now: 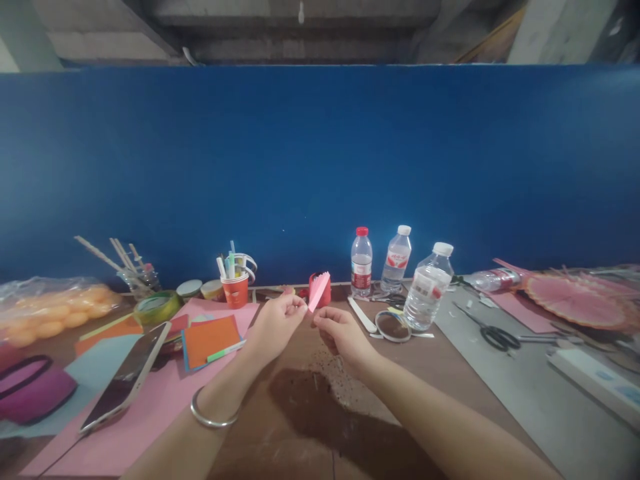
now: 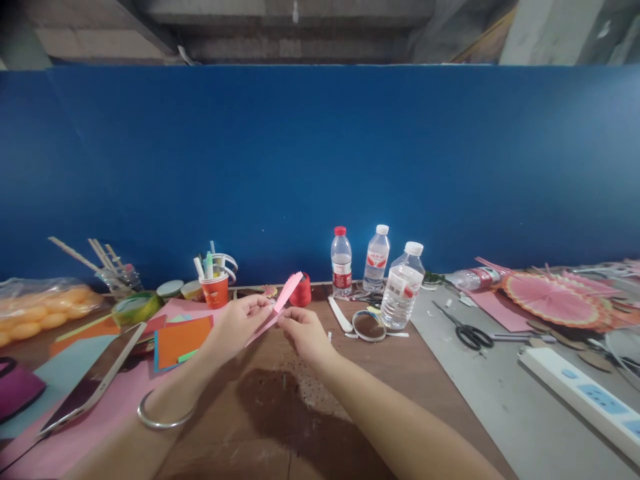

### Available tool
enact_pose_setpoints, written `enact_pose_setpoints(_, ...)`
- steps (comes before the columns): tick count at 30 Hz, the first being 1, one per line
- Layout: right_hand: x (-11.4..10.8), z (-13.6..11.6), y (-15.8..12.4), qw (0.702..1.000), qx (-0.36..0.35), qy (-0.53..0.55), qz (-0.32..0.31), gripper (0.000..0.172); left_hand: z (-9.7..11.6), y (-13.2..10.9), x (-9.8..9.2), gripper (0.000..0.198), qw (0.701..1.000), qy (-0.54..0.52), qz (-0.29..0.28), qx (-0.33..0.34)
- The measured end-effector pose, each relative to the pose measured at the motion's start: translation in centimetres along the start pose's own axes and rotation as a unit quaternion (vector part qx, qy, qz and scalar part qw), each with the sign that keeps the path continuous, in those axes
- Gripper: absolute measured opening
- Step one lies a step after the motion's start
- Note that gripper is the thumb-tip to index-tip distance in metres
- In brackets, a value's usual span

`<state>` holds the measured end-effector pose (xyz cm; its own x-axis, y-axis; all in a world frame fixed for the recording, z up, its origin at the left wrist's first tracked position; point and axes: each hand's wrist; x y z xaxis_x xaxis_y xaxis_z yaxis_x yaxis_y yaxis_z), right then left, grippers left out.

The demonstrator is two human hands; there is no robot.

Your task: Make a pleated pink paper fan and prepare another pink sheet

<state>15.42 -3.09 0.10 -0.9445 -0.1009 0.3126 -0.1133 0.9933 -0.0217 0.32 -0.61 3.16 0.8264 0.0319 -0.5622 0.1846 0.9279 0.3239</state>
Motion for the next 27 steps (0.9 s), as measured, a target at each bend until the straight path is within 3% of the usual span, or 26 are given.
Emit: enact_pose_setpoints(27,-0.9,0.8,1.0,0.994,0.054,0.095,-0.010,0.023,0.0,0.1,0.3,0.016,0.996,-0.068,-0.049,0.007)
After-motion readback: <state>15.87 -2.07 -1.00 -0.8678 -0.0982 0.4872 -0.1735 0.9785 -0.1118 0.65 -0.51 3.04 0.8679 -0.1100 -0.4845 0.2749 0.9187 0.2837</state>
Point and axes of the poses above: each hand's wrist, its own y-axis towards the middle knuckle, its own x-axis out of the palm, z = x × y, and after that the axes turned 5 degrees about z, right-handed
